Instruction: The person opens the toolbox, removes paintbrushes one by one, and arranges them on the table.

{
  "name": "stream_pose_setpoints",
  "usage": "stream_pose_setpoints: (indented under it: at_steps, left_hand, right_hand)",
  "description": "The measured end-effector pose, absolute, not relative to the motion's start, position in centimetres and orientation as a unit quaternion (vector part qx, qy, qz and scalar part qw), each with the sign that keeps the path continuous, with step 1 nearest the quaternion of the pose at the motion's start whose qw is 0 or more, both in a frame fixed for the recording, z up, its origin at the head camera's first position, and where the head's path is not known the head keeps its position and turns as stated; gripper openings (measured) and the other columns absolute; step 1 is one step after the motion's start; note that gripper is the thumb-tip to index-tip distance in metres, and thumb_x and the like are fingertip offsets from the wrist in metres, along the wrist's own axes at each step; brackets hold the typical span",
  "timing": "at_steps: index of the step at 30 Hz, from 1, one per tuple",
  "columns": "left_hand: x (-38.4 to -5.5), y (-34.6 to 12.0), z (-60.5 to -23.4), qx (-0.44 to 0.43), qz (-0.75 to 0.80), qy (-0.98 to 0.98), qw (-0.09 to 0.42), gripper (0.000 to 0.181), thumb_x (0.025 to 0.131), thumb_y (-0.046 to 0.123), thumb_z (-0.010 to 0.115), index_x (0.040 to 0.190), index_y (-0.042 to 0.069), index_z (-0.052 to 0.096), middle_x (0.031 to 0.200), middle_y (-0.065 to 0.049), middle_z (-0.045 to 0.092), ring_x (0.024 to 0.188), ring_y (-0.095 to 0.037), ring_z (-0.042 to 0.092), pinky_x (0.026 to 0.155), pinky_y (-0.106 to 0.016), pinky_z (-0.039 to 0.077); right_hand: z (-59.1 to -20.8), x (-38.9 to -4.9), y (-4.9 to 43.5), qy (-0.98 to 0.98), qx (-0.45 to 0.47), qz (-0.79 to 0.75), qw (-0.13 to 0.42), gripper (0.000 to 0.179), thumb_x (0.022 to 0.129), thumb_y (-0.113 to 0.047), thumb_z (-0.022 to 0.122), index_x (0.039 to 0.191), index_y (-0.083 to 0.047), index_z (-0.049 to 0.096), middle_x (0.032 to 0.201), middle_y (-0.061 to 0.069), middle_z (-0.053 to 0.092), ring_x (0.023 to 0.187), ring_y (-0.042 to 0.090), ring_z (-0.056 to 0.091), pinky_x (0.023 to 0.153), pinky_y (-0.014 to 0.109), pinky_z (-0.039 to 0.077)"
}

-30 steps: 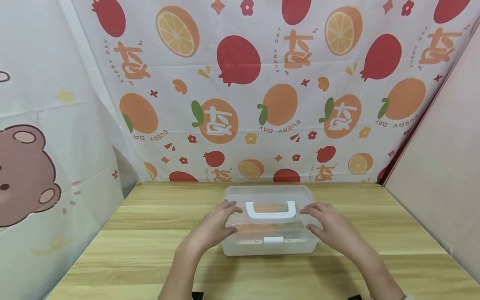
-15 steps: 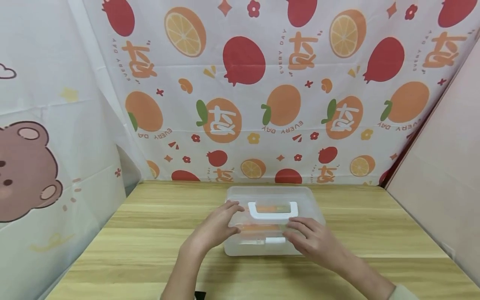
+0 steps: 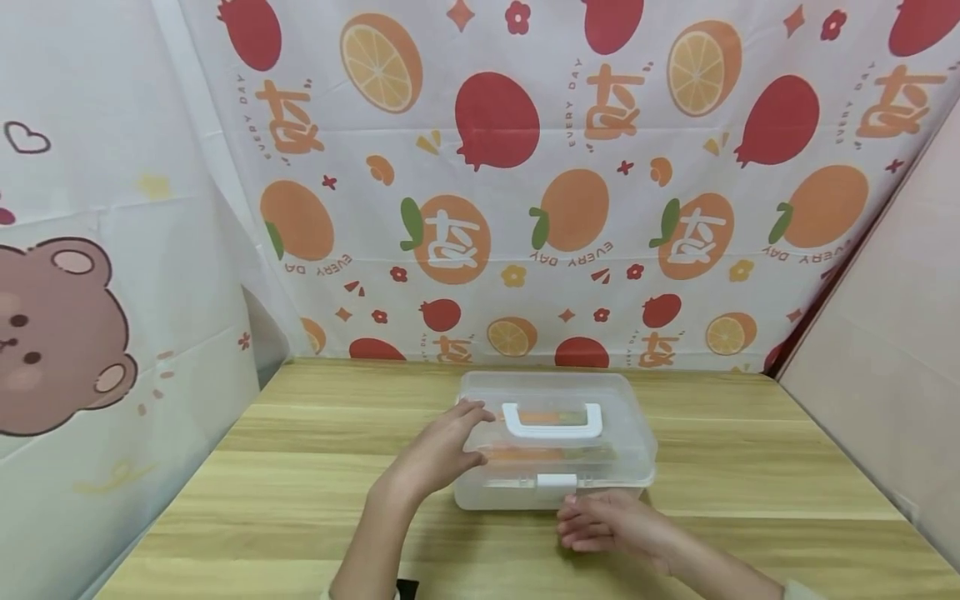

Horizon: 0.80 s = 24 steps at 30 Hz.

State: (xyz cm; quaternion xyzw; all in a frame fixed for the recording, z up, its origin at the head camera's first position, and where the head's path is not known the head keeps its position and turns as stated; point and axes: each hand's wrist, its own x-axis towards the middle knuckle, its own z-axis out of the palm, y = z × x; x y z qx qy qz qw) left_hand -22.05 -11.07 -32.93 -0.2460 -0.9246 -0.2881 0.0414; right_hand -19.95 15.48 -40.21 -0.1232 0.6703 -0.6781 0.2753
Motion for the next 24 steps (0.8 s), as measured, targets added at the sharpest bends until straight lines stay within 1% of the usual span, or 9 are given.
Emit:
stream_pose_setpoints:
  at_steps: [1, 3, 5, 8, 14, 16, 19, 22, 24]
  left_hand:
    - [-22.1, -11.1, -32.9, -0.247, -0.288, -0.925, 0.041, 0.045, 0.075, 0.002, 0.074, 0.117, -0.001, 0.057, 0.13, -0.019, 0.046, 0.126, -0.037, 0.033, 0.095, -0.047, 0.035]
    - [-22.1, -11.0, -33.0, -0.248, -0.287, -0.924, 0.041, 0.045, 0.075, 0.003, 0.074, 0.117, -0.001, 0.057, 0.13, -0.019, 0.046, 0.126, -0.037, 0.033, 0.096, -0.047, 0.035]
    - [-22.1, -11.0, -33.0, -0.249, -0.286, -0.924, 0.041, 0.045, 0.075, 0.003, 0.074, 0.117, -0.001, 0.057, 0.13, -0.019, 0.046, 0.126, -0.037, 0.033, 0.096, -0.047, 0.035]
    - [-22.1, -11.0, -33.0, -0.25, -0.286, -0.924, 0.04, 0.045, 0.076, 0.003, 0.073, 0.117, 0.0, 0.057, 0.131, -0.019, 0.046, 0.127, -0.036, 0.033, 0.096, -0.046, 0.035]
    - [-22.1, -11.0, -33.0, -0.248, -0.289, -0.924, 0.039, 0.044, 0.076, 0.003, 0.073, 0.117, 0.0, 0.057, 0.131, -0.019, 0.046, 0.127, -0.036, 0.033, 0.096, -0.046, 0.034]
    - [-22.1, -11.0, -33.0, -0.248, -0.29, -0.924, 0.04, 0.044, 0.076, 0.002, 0.073, 0.116, -0.001, 0.057, 0.13, -0.019, 0.046, 0.127, -0.036, 0.033, 0.097, -0.046, 0.034]
    - [-22.1, -11.0, -33.0, -0.248, -0.291, -0.923, 0.041, 0.043, 0.076, 0.002, 0.073, 0.116, -0.001, 0.057, 0.13, -0.019, 0.046, 0.126, -0.037, 0.033, 0.097, -0.046, 0.034]
    - [-22.2, -11.0, -33.0, -0.249, -0.291, -0.923, 0.043, 0.043, 0.076, 0.002, 0.073, 0.116, 0.0, 0.057, 0.13, -0.019, 0.046, 0.126, -0.037, 0.033, 0.097, -0.046, 0.033]
    - [-22.2, -11.0, -33.0, -0.249, -0.29, -0.923, 0.044, 0.043, 0.077, 0.002, 0.073, 0.116, 0.0, 0.057, 0.13, -0.019, 0.046, 0.126, -0.037, 0.033, 0.097, -0.046, 0.033]
  right_hand:
    - [-40.5, -20.0, 15.5, 0.634, -0.093, -0.703, 0.31, 0.049, 0.096, -0.027, 0.048, 0.112, 0.019, 0.05, 0.103, 0.024, 0.061, 0.096, 0.031, 0.06, 0.085, 0.036, 0.046]
    - [-40.9, -20.0, 15.5, 0.572, -0.05, -0.742, 0.346, 0.06, 0.097, -0.033, 0.045, 0.122, 0.022, 0.038, 0.111, 0.026, 0.057, 0.105, 0.034, 0.055, 0.092, 0.038, 0.041]
    - [-41.2, -20.0, 15.3, 0.515, -0.017, -0.779, 0.358, 0.069, 0.097, -0.035, 0.044, 0.128, 0.023, 0.025, 0.119, 0.028, 0.051, 0.112, 0.036, 0.05, 0.096, 0.038, 0.036]
    - [-41.3, -19.9, 14.8, 0.452, 0.023, -0.82, 0.351, 0.076, 0.097, -0.035, 0.044, 0.13, 0.024, 0.01, 0.125, 0.033, 0.041, 0.113, 0.036, 0.047, 0.1, 0.038, 0.032]
    - [-41.3, -19.4, 13.4, 0.363, 0.1, -0.88, 0.29, 0.073, 0.094, -0.026, 0.052, 0.131, 0.02, 0.008, 0.133, 0.033, 0.02, 0.112, 0.035, 0.048, 0.1, 0.034, 0.031]
    - [-41.4, -19.2, 13.0, 0.354, 0.112, -0.889, 0.27, 0.075, 0.093, -0.025, 0.054, 0.132, 0.019, 0.008, 0.134, 0.032, 0.018, 0.112, 0.035, 0.048, 0.1, 0.033, 0.031]
    - [-41.9, -19.1, 12.6, 0.368, 0.11, -0.889, 0.25, 0.074, 0.091, -0.029, 0.057, 0.129, 0.018, 0.015, 0.132, 0.031, 0.022, 0.11, 0.033, 0.05, 0.099, 0.031, 0.032]
    - [-42.8, -19.4, 12.4, 0.388, 0.101, -0.885, 0.236, 0.065, 0.088, -0.033, 0.061, 0.12, 0.015, 0.031, 0.123, 0.027, 0.033, 0.105, 0.029, 0.053, 0.096, 0.03, 0.036]
    - [-43.1, -19.5, 12.3, 0.402, 0.096, -0.883, 0.224, 0.061, 0.086, -0.036, 0.063, 0.114, 0.012, 0.036, 0.117, 0.023, 0.037, 0.102, 0.026, 0.055, 0.095, 0.029, 0.037]
